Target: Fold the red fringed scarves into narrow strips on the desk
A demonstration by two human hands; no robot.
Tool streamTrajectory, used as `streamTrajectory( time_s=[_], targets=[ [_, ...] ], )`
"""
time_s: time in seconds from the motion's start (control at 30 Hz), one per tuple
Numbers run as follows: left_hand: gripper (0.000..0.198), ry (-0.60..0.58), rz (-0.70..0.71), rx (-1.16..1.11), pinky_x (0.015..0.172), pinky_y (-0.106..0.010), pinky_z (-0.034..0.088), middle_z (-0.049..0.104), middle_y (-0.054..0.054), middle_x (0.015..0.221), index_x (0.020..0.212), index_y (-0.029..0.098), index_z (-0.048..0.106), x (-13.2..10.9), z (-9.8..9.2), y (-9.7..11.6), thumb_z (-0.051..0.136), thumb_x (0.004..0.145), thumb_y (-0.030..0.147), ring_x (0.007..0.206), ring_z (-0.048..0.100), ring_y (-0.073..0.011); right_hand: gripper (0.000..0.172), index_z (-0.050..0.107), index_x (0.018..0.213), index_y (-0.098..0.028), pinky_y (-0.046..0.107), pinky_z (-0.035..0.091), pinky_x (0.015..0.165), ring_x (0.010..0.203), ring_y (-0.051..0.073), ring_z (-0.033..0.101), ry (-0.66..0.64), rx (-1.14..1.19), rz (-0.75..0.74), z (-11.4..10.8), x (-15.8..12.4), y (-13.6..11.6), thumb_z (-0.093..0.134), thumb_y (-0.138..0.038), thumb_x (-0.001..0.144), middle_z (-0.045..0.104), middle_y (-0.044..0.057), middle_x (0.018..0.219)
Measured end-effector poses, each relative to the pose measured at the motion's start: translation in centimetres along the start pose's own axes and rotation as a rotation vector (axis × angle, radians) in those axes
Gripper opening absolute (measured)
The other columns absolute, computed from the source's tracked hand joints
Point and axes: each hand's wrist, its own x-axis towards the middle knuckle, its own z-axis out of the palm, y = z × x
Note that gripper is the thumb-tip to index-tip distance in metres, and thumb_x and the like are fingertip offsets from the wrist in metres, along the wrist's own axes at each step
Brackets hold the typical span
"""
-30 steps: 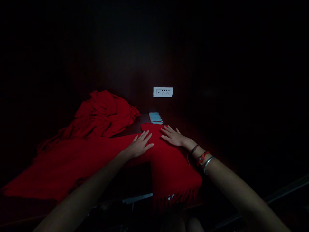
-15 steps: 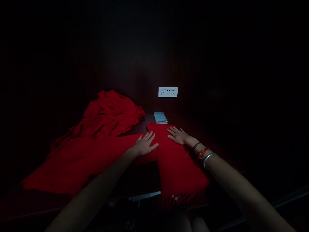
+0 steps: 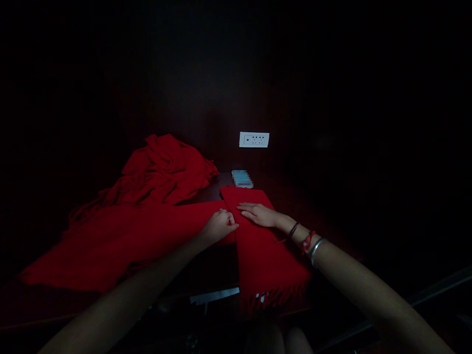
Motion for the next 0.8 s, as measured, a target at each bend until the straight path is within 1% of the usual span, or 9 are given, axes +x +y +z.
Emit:
streamTrajectory(
  time_s=[0.03, 0.1, 0.2, 0.27, 0.33, 0.47, 0.6, 0.73, 0.8],
  targets=[
    [0.014, 0.003, -0.029, -0.008, 0.055, -0.021, 0.035, 0.049, 0.001, 0.057, 0.058, 0.018, 0.054, 0.0, 0.2, 0.1, 0.051, 0.066, 0.029, 0.061, 0.048, -0.0131, 0.05, 0.033, 0.122, -0.013, 0.029, 0.02, 0.096, 0.117, 0.015, 0.024, 0.002, -0.005, -0.012, -0.3, 0.5, 0.3, 0.018, -0.041, 0.083, 0.033, 0.009, 0.126],
    [0.011, 0.001, -0.07, -0.025, 0.054, -0.021, 0.034, 0.05, 0.001, 0.057, 0.058, 0.018, 0.054, 0.0, 0.5, 0.2, 0.05, 0.065, 0.026, 0.061, 0.048, -0.0129, 0.05, 0.029, 0.124, -0.02, 0.037, 0.016, 0.097, 0.119, 0.017, 0.02, -0.013, -0.024, -0.007, -0.5, 1.5, 0.7, 0.022, -0.044, 0.081, 0.027, 0.005, 0.13],
    [0.01, -0.012, -0.119, -0.025, 0.055, -0.021, 0.034, 0.052, 0.001, 0.059, 0.058, 0.018, 0.054, 0.0, 0.6, 0.2, 0.047, 0.064, 0.021, 0.063, 0.049, -0.0131, 0.047, 0.023, 0.124, -0.031, 0.049, 0.01, 0.094, 0.121, 0.02, 0.013, -0.071, -0.031, 0.053, 0.2, 2.0, 1.0, 0.02, -0.048, 0.081, 0.019, -0.001, 0.133],
    [0.011, -0.036, -0.139, -0.016, 0.056, -0.022, 0.035, 0.053, 0.001, 0.06, 0.058, 0.018, 0.054, -0.1, 0.5, 0.1, 0.045, 0.064, 0.02, 0.065, 0.05, -0.0136, 0.046, 0.021, 0.124, -0.034, 0.051, 0.009, 0.093, 0.121, 0.02, 0.01, -0.078, -0.023, 0.091, 0.8, 1.9, 1.1, 0.016, -0.049, 0.081, 0.017, -0.003, 0.133],
    [0.011, -0.062, -0.163, -0.005, 0.057, -0.022, 0.036, 0.055, 0.0, 0.062, 0.059, 0.018, 0.053, -0.2, 0.3, 0.2, 0.044, 0.064, 0.021, 0.067, 0.051, -0.0143, 0.047, 0.019, 0.125, -0.035, 0.051, 0.009, 0.093, 0.121, 0.02, 0.009, -0.075, -0.02, 0.111, 1.2, 1.8, 1.1, 0.013, -0.051, 0.08, 0.015, -0.003, 0.134],
    [0.008, -0.081, -0.209, 0.05, 0.062, -0.024, 0.038, 0.056, -0.002, 0.069, 0.062, 0.018, 0.052, -0.6, 0.0, 0.7, 0.045, 0.064, 0.022, 0.071, 0.052, -0.0155, 0.05, 0.016, 0.125, -0.035, 0.051, 0.008, 0.093, 0.121, 0.022, 0.007, -0.105, -0.017, 0.123, 0.9, 1.7, 1.1, 0.012, -0.054, 0.079, 0.013, -0.002, 0.134],
    [0.008, -0.069, -0.175, 0.091, 0.067, -0.026, 0.038, 0.054, -0.004, 0.075, 0.067, 0.018, 0.05, -1.0, -0.1, 0.9, 0.044, 0.066, 0.024, 0.075, 0.051, -0.0161, 0.056, 0.013, 0.126, -0.034, 0.053, 0.005, 0.092, 0.121, 0.024, 0.005, -0.118, -0.013, 0.126, 0.8, 1.9, 1.1, 0.014, -0.058, 0.076, 0.011, -0.002, 0.135],
    [0.019, -0.073, -0.155, 0.15, 0.07, -0.03, 0.038, 0.051, -0.006, 0.08, 0.074, 0.018, 0.048, -1.2, -0.5, 0.5, 0.044, 0.068, 0.036, 0.08, 0.049, -0.0194, 0.058, 0.014, 0.126, -0.033, 0.054, 0.004, 0.092, 0.121, 0.024, 0.004, -0.132, -0.007, 0.162, 0.6, 1.9, 0.7, 0.014, -0.059, 0.075, 0.01, -0.001, 0.135],
    [0.026, -0.077, -0.171, 0.187, 0.071, -0.032, 0.038, 0.05, -0.007, 0.085, 0.079, 0.018, 0.047, -1.4, -0.9, 0.4, 0.044, 0.068, 0.041, 0.084, 0.047, -0.0212, 0.059, 0.012, 0.127, -0.032, 0.052, 0.004, 0.093, 0.121, 0.023, 0.003, -0.119, 0.001, 0.155, 0.0, 1.2, 0.2, 0.014, -0.059, 0.075, 0.009, 0.0, 0.135]
  ],
)
